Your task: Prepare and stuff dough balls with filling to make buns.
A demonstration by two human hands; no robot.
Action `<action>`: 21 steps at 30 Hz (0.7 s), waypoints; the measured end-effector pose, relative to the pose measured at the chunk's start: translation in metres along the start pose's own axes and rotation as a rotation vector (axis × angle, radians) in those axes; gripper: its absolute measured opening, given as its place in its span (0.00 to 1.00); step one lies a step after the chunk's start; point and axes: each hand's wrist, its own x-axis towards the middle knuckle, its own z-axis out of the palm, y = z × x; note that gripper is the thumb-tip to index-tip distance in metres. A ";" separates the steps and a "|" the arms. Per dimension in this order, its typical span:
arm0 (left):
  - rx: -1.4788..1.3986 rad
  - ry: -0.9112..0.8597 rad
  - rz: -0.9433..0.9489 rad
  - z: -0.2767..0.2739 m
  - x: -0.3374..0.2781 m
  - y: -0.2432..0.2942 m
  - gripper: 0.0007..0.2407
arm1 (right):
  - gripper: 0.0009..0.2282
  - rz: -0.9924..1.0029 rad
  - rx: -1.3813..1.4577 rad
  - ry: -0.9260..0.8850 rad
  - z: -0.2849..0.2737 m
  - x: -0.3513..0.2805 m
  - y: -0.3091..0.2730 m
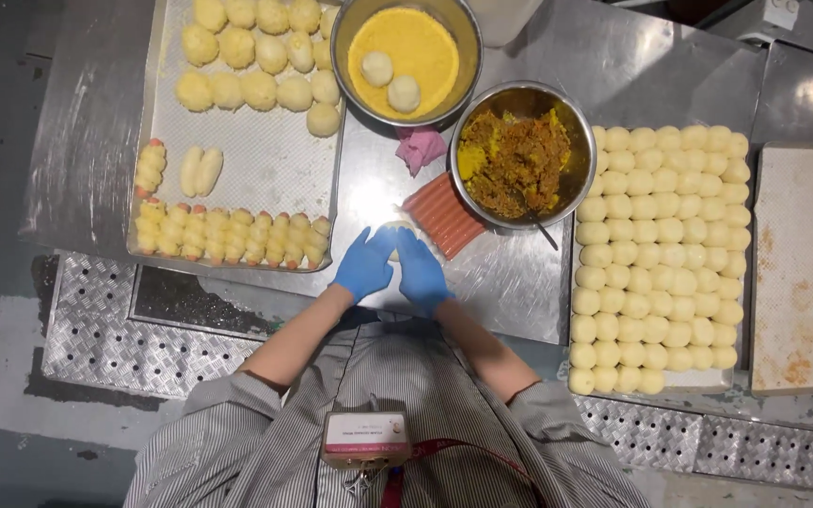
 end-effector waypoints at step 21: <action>0.178 -0.112 -0.062 0.015 -0.059 0.034 0.25 | 0.30 0.026 -0.360 -0.261 0.003 -0.055 -0.017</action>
